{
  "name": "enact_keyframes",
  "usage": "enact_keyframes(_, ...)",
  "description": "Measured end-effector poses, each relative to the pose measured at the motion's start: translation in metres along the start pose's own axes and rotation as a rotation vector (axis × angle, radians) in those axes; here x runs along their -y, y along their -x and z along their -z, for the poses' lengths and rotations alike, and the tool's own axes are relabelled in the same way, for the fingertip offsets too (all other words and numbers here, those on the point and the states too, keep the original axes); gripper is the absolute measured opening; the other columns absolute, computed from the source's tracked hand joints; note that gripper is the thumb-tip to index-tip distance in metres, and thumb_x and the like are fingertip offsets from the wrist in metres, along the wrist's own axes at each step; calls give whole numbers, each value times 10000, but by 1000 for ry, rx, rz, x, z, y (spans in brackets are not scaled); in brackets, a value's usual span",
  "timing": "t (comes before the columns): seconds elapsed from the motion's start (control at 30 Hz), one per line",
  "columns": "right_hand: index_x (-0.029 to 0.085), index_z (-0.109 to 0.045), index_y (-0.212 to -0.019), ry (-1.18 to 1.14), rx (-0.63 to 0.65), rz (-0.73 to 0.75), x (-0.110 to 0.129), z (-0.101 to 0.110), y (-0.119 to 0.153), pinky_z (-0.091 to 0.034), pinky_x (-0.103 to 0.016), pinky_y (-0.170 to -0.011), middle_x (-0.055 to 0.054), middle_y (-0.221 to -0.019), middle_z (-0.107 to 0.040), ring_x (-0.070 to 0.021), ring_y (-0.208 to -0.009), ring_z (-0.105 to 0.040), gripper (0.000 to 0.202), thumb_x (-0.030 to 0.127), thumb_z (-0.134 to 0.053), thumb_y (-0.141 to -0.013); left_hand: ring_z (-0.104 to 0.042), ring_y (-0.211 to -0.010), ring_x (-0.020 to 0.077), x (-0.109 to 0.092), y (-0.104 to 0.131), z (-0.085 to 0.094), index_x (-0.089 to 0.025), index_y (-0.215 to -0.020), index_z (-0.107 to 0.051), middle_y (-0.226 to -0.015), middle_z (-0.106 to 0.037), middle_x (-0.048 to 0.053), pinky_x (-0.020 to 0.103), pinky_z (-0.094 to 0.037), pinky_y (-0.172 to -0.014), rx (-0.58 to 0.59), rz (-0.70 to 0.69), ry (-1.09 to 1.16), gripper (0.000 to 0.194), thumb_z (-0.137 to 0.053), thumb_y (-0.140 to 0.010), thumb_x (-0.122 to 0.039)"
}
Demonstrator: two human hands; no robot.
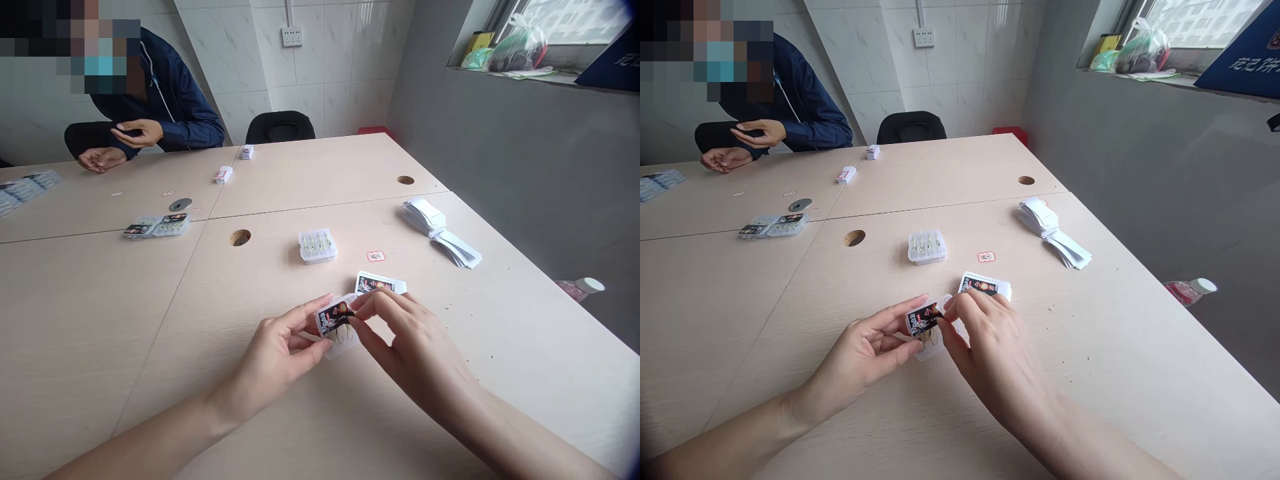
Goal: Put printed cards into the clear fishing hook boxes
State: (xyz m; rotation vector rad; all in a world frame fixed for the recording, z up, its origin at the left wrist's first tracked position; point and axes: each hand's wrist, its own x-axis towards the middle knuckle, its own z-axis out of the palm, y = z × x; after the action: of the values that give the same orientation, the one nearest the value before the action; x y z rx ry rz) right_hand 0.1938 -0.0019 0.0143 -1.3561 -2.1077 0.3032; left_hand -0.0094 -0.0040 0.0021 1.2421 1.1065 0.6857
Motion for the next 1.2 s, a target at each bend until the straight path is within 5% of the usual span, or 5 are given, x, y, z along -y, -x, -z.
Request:
enact_keyframes(0.2,199,-500,-823,90,-22,-26,-6,-6,0,-362,-251,-504,3,-784,-617,-122,-561,-502,252,408,-641,-835,-658,-979,172,-1,1,0,-339,-1363,-472,-1096,-705,-12,274,-523,-900,-1,3,-3,541,-652,-855,-297)
enact_keyframes(1.2,195,-572,-830,-8,0,-12,1,-1,4,-360,-236,-498,-16,-809,-679,-113,-577,-564,94,168,-506,-892,-662,-975,160,1,2,-4,-334,-1341,-508,-1072,-702,-14,240,-519,-899,1,-6,33,530,-669,-838,-283)
